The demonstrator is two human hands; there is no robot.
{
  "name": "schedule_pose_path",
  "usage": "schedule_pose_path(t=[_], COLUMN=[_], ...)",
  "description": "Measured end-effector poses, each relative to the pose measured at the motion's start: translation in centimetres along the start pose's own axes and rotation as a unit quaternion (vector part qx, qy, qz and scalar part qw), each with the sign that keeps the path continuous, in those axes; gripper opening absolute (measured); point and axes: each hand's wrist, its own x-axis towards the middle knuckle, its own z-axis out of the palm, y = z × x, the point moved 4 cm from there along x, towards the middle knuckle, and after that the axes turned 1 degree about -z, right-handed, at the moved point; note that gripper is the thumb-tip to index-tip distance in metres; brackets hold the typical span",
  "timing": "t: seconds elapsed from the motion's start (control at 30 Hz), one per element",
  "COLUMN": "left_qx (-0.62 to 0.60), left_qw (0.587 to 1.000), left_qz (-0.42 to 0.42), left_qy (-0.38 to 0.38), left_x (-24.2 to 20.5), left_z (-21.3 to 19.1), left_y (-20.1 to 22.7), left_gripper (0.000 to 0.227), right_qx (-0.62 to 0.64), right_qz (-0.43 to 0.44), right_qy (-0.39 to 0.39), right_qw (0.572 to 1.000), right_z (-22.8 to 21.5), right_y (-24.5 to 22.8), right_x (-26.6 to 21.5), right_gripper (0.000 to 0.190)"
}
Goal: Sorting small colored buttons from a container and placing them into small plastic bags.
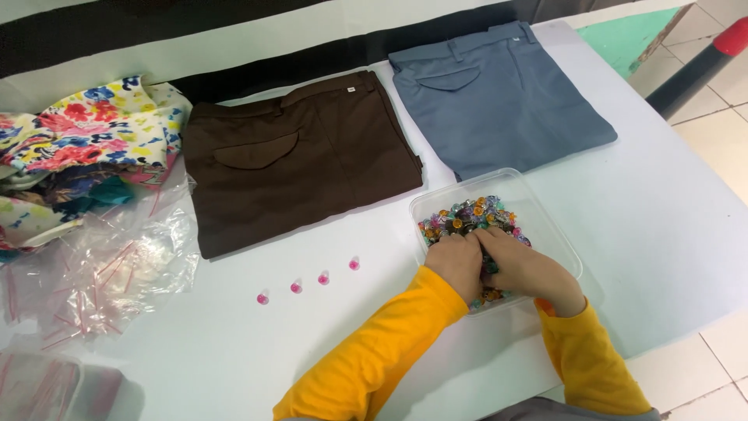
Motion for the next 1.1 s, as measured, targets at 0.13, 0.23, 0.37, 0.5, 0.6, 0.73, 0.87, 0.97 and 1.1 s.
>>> schedule_pose_path(t=[0.13,0.23,0.37,0.5,0.6,0.73,0.87,0.97,1.1], left_qx=[-0.047,-0.162,-0.393,-0.478,-0.533,-0.549,-0.57,-0.587,-0.59], left_qw=[0.997,0.984,0.912,0.872,0.836,0.824,0.809,0.795,0.789], left_qz=[0.05,0.04,0.08,0.076,0.061,0.064,0.068,0.073,0.085], left_qy=[-0.04,-0.054,-0.082,-0.076,-0.12,-0.126,-0.127,-0.136,-0.15], left_x=[0.8,2.0,0.9,1.2,-0.2,-0.1,0.1,0.3,-0.6], left_z=[0.7,0.1,-4.8,-6.0,-7.7,-7.6,-7.4,-7.0,-8.1], left_y=[-1.3,-3.0,-4.8,-5.8,-5.2,-5.5,-5.4,-5.2,-5.4], left_gripper=[0.02,0.024,0.036,0.023,0.027,0.027,0.026,0.026,0.035], right_qx=[0.01,0.112,0.371,0.506,0.557,0.577,0.586,0.592,0.595], right_qz=[-0.021,-0.068,-0.031,-0.032,-0.024,-0.027,-0.029,-0.031,-0.026], right_qy=[0.022,0.103,0.15,0.153,0.158,0.156,0.171,0.18,0.195], right_qw=[0.999,0.986,0.916,0.848,0.815,0.801,0.791,0.785,0.779], right_z=[-0.8,-2.9,-3.7,-4.8,-4.3,-4.0,-4.1,-4.3,-3.9], right_y=[-0.6,-2.0,-1.3,-2.1,-2.0,-1.7,-1.5,-1.4,-0.6], right_x=[-1.3,-2.8,-3.4,-4.4,-5.0,-4.7,-4.8,-4.7,-4.4], right_gripper=[0.08,0.066,0.05,0.051,0.046,0.046,0.045,0.043,0.036])
